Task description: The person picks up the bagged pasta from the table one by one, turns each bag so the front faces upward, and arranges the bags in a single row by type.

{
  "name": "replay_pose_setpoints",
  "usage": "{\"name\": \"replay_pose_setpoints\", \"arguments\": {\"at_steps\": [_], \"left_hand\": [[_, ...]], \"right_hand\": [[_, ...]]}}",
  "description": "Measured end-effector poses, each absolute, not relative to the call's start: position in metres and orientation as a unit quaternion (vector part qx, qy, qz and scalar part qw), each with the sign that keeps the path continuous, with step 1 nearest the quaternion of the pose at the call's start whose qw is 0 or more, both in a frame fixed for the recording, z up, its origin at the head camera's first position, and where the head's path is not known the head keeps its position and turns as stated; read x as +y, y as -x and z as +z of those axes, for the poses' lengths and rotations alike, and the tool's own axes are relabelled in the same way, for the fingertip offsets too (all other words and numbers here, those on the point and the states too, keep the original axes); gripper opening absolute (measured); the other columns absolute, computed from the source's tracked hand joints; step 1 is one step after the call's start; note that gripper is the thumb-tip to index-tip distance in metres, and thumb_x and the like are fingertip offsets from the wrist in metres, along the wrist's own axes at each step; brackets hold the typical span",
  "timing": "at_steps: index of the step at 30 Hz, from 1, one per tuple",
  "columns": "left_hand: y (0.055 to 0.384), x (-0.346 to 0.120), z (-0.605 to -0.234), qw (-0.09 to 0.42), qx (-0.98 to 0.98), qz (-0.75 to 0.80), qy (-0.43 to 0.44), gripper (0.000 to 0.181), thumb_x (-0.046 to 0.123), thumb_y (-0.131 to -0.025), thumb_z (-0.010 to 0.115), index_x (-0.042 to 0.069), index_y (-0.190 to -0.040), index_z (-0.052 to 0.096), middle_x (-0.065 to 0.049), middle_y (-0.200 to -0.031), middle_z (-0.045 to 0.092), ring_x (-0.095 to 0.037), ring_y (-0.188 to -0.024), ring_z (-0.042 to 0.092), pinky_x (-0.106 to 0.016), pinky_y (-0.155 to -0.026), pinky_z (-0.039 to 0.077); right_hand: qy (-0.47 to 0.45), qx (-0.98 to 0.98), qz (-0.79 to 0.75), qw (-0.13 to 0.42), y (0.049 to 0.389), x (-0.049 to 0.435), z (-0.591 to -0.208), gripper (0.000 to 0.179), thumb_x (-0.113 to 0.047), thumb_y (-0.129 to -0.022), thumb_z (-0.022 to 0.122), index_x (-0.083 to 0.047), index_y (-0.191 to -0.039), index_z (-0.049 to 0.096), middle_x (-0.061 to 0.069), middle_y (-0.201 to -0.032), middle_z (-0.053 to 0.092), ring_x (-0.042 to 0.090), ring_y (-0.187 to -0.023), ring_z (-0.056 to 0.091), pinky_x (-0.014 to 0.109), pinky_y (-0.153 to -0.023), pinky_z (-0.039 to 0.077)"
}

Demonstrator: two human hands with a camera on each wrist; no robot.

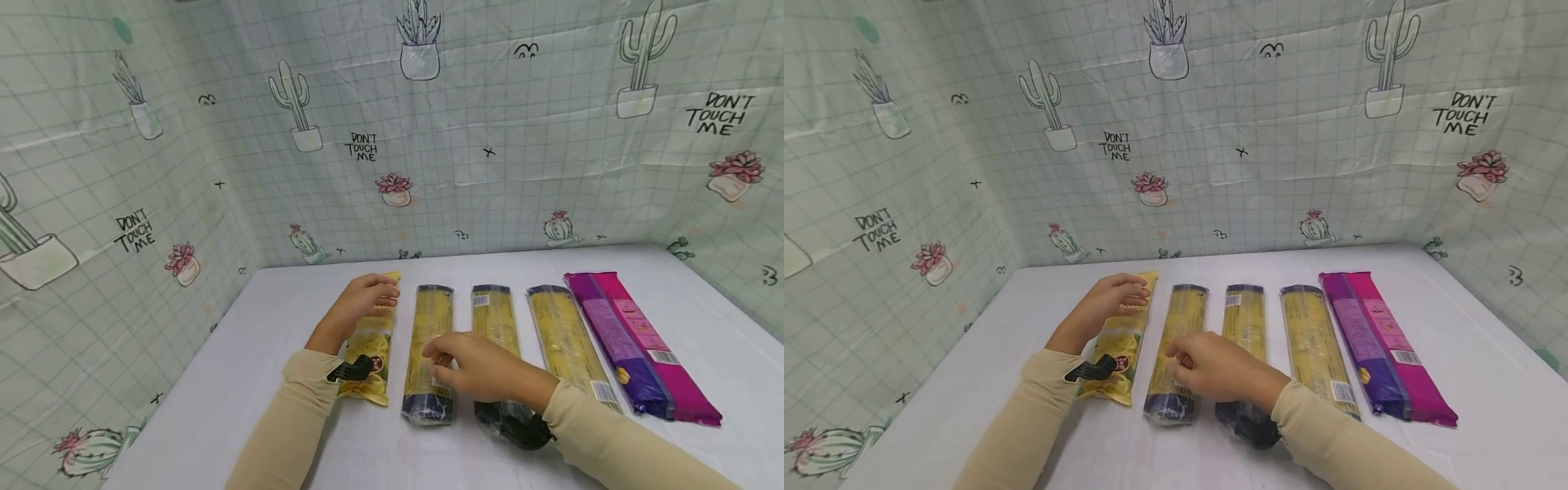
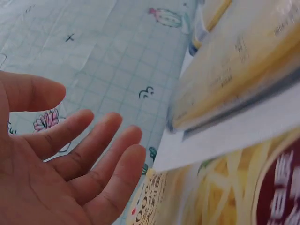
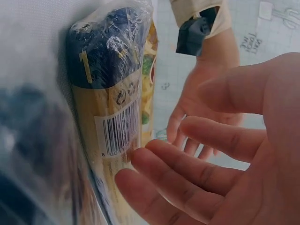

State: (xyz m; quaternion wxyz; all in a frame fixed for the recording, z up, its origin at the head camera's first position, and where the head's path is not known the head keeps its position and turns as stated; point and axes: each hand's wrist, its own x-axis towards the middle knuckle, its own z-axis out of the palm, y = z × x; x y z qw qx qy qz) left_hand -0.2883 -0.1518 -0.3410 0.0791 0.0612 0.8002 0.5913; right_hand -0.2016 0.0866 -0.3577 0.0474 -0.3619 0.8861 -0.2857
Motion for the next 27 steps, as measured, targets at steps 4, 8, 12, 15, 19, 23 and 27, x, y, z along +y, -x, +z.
{"name": "replay_pose_setpoints", "arguments": {"at_steps": [4,8,12,15,19,23,27], "left_hand": [[0.283,-0.143,-0.340,0.101,0.797,0.592,-0.069,0.038,0.025,-0.105,0.055,0.004,-0.137,0.058,-0.013,-0.120,0.066,-0.029,-0.108,0.066,-0.043,-0.092,0.054],[0.284,-0.135,-0.341,0.114,0.797,0.589,-0.069,0.040,0.028,-0.105,0.055,0.006,-0.139,0.056,-0.013,-0.119,0.066,-0.028,-0.105,0.067,-0.042,-0.090,0.055],[0.288,-0.128,-0.344,0.127,0.792,0.595,-0.050,0.042,0.028,-0.104,0.057,0.005,-0.138,0.056,-0.014,-0.120,0.067,-0.028,-0.105,0.067,-0.040,-0.089,0.056],[0.291,-0.123,-0.346,0.133,0.783,0.606,-0.037,0.044,0.030,-0.104,0.056,0.004,-0.139,0.054,-0.016,-0.123,0.066,-0.030,-0.107,0.067,-0.039,-0.088,0.056],[0.294,-0.118,-0.350,0.132,0.769,0.625,-0.020,0.043,0.030,-0.104,0.056,0.003,-0.138,0.055,-0.017,-0.123,0.066,-0.030,-0.107,0.067,-0.037,-0.086,0.057],[0.296,-0.113,-0.354,0.120,0.766,0.632,-0.010,0.040,0.028,-0.104,0.056,0.003,-0.134,0.058,-0.017,-0.119,0.066,-0.029,-0.105,0.067,-0.039,-0.089,0.056],[0.299,-0.109,-0.356,0.109,0.775,0.623,-0.005,0.041,0.029,-0.103,0.058,0.002,-0.133,0.059,-0.018,-0.122,0.064,-0.032,-0.110,0.063,-0.041,-0.091,0.054]], "right_hand": [[0.365,0.890,-0.268,0.051,0.201,0.089,-0.357,0.029,-0.023,-0.101,0.062,-0.009,-0.126,0.066,-0.008,-0.107,0.066,0.009,-0.096,0.063,0.038,-0.083,0.053],[0.368,0.893,-0.256,0.050,0.201,0.090,-0.356,0.031,-0.023,-0.100,0.063,-0.008,-0.127,0.066,-0.002,-0.113,0.067,0.015,-0.101,0.063,0.041,-0.086,0.053],[0.379,0.896,-0.226,0.050,0.201,0.089,-0.357,0.032,-0.026,-0.100,0.062,-0.010,-0.127,0.067,0.000,-0.120,0.065,0.016,-0.104,0.063,0.041,-0.089,0.052],[0.383,0.898,-0.210,0.052,0.200,0.089,-0.357,0.033,-0.028,-0.099,0.062,-0.012,-0.127,0.067,-0.001,-0.123,0.063,0.016,-0.106,0.062,0.041,-0.089,0.052],[0.385,0.899,-0.202,0.051,0.199,0.088,-0.357,0.034,-0.030,-0.099,0.063,-0.013,-0.128,0.067,0.000,-0.123,0.062,0.017,-0.108,0.061,0.042,-0.090,0.052],[0.391,0.899,-0.192,0.044,0.198,0.088,-0.359,0.034,-0.030,-0.099,0.063,-0.013,-0.128,0.067,0.000,-0.122,0.062,0.018,-0.110,0.060,0.042,-0.091,0.052],[0.397,0.900,-0.177,0.030,0.197,0.089,-0.360,0.037,-0.034,-0.097,0.065,-0.012,-0.127,0.068,0.000,-0.119,0.061,0.017,-0.106,0.060,0.040,-0.088,0.052]]}}
